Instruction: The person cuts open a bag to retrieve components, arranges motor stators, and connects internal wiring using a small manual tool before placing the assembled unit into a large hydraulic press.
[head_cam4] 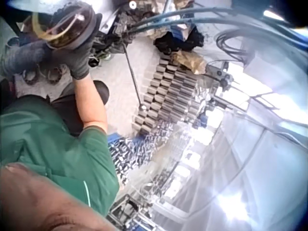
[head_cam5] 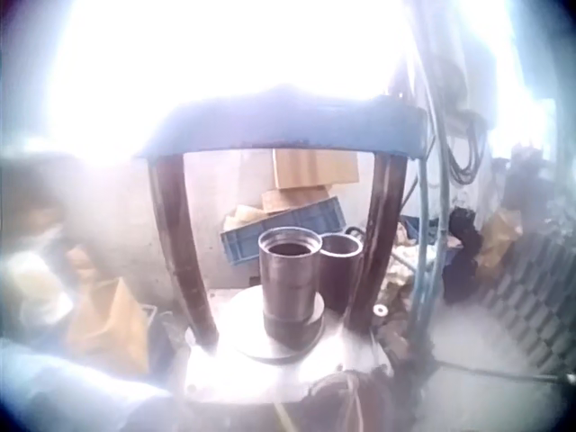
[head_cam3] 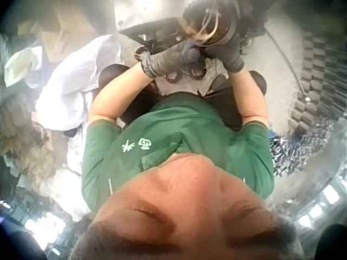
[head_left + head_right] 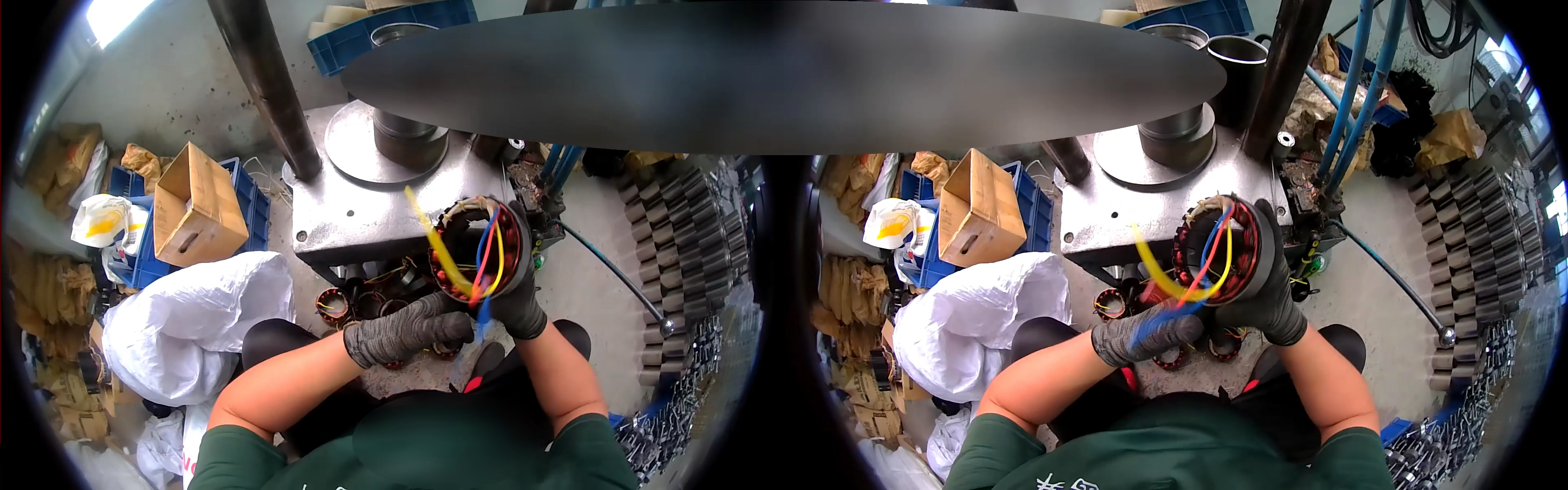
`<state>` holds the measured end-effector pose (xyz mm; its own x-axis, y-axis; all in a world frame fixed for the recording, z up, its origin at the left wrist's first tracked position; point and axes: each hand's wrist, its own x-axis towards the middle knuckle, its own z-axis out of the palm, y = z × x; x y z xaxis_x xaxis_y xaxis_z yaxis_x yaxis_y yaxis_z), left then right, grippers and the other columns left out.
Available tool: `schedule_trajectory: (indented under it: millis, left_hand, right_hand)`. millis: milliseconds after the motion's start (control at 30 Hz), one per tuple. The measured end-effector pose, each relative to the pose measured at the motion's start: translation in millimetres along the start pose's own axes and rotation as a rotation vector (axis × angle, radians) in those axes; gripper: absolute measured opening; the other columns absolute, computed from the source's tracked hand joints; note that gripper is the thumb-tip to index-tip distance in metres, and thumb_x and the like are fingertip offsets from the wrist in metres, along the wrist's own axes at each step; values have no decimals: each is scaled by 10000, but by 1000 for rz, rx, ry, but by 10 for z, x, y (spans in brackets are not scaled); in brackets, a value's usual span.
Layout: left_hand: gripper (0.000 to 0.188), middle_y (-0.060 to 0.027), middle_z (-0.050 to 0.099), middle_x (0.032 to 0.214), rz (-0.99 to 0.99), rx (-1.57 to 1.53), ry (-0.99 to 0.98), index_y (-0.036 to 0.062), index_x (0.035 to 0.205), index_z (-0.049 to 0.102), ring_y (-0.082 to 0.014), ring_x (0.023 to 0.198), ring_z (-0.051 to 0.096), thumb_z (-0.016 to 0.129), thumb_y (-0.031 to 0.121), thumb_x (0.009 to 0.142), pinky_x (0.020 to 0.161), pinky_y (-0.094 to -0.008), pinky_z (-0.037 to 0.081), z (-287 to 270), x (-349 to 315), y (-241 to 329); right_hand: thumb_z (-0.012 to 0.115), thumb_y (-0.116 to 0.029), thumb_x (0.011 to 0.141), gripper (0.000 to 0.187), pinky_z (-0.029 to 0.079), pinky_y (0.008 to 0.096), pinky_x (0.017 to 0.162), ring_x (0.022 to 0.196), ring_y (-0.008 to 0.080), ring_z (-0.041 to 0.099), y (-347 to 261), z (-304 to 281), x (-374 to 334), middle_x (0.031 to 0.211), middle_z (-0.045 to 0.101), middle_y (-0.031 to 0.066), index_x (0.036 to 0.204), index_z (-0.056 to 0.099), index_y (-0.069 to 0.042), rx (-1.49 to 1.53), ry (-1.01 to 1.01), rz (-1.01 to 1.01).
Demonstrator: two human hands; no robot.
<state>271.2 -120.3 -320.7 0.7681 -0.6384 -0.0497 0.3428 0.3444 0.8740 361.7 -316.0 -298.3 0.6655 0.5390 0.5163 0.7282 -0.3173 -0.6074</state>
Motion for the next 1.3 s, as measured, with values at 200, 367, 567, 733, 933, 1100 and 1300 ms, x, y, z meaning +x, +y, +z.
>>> schedule_trajectory:
  millis: [200,367,567,733,933,1100,1300]
  left_hand:
    - [327,-213,685,1137,19,957,303,36,1172,675,-314,1054,686,665,282,957,931,-418,530,-353,-21,280]
    - [369,-109,654,1137,231,481,724,-10,1315,566,-165,1080,614,659,118,982,972,-329,510,-357,87,332]
    - [400,-113,603,1201,364,640,606,20,1317,605,-207,1130,593,660,55,922,1004,-353,479,-310,190,328]
    - [286,-131,589,1270,577,916,327,30,1206,688,-244,1172,612,665,12,922,1011,-348,492,-345,186,402]
    - [325,-190,578,1397,98,697,465,55,1146,723,-329,1167,650,731,15,825,1023,-371,522,-180,229,396]
    - [429,-197,624,1311,294,1198,410,67,1193,720,-349,1130,666,692,-29,776,955,-382,559,-339,105,275]
    - [419,-180,634,1290,147,1310,536,117,1218,721,-352,1098,671,635,-23,833,941,-395,560,-463,179,225]
  right_hand:
    - [804,-535,769,856,526,430,1024,1170,287,634,17,163,15,1341,602,141,1392,519,-22,846,15,362]
    - [557,-725,889,874,466,467,1111,1272,295,580,49,253,-138,1419,572,150,1460,491,-67,1607,67,739]
    - [462,-698,964,776,469,451,1107,1253,290,595,47,338,-232,1386,604,131,1436,533,-86,1854,10,970]
    - [484,-679,970,750,492,435,1083,1203,291,628,97,300,-253,1342,632,138,1409,558,-76,1874,-36,1028]
    - [540,-663,958,742,507,424,1067,1183,279,645,119,283,-284,1337,637,144,1391,573,-61,1725,-24,1111]
    - [527,-708,937,818,465,459,1115,1271,290,595,105,252,-252,1387,607,154,1445,525,-67,1620,-142,1060]
    - [539,-566,991,706,492,451,1099,1267,287,602,178,333,-292,1394,600,148,1475,479,-55,1649,-163,895]
